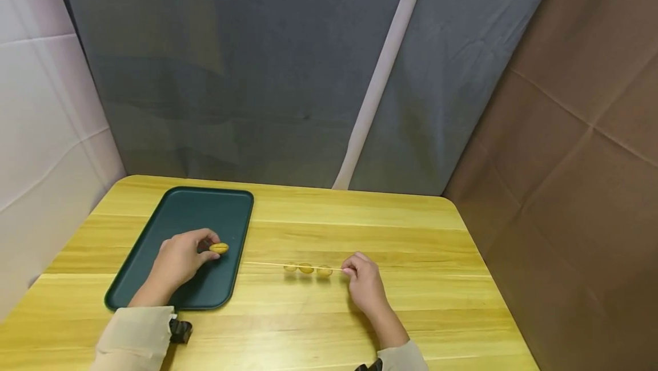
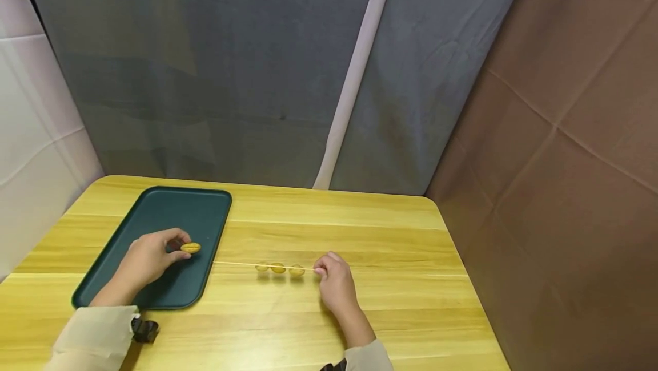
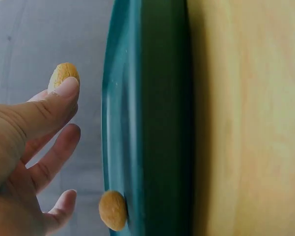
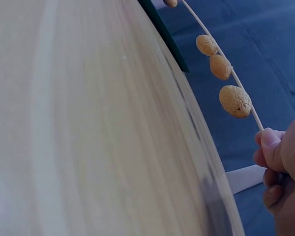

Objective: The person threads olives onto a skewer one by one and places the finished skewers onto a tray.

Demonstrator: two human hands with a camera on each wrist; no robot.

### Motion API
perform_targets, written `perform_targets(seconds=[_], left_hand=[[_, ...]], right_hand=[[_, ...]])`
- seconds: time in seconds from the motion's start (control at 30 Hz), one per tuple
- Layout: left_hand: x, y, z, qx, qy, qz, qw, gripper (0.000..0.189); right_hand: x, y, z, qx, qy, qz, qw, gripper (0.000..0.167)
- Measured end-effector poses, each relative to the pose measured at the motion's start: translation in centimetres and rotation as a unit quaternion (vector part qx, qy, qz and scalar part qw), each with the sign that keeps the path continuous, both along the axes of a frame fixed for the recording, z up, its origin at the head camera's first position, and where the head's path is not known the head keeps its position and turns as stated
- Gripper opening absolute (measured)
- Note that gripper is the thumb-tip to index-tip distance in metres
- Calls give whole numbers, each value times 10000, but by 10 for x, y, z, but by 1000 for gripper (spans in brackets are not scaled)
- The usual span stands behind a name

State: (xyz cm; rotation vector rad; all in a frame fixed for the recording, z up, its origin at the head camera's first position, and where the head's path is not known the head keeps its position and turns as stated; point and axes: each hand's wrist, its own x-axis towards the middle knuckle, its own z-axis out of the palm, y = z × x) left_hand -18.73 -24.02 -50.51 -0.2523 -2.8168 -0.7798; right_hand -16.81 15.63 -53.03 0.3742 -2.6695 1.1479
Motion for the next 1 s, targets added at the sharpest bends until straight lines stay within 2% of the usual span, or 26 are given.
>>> perform_targets(seconds=[0.27,0.5,1.0], left_hand=[[10,14,2,105,74,-216,9997,24],[14,23,3,145,-51,-441,9989,24],[21,30,5,313,-128,-649,9973,24]], right_hand=[[1,1,1,-32,120,-47,9999,6],[1,3,0,-33,117,-43,9999,5],[4,3,-1,-51,120,-96,9999,6]])
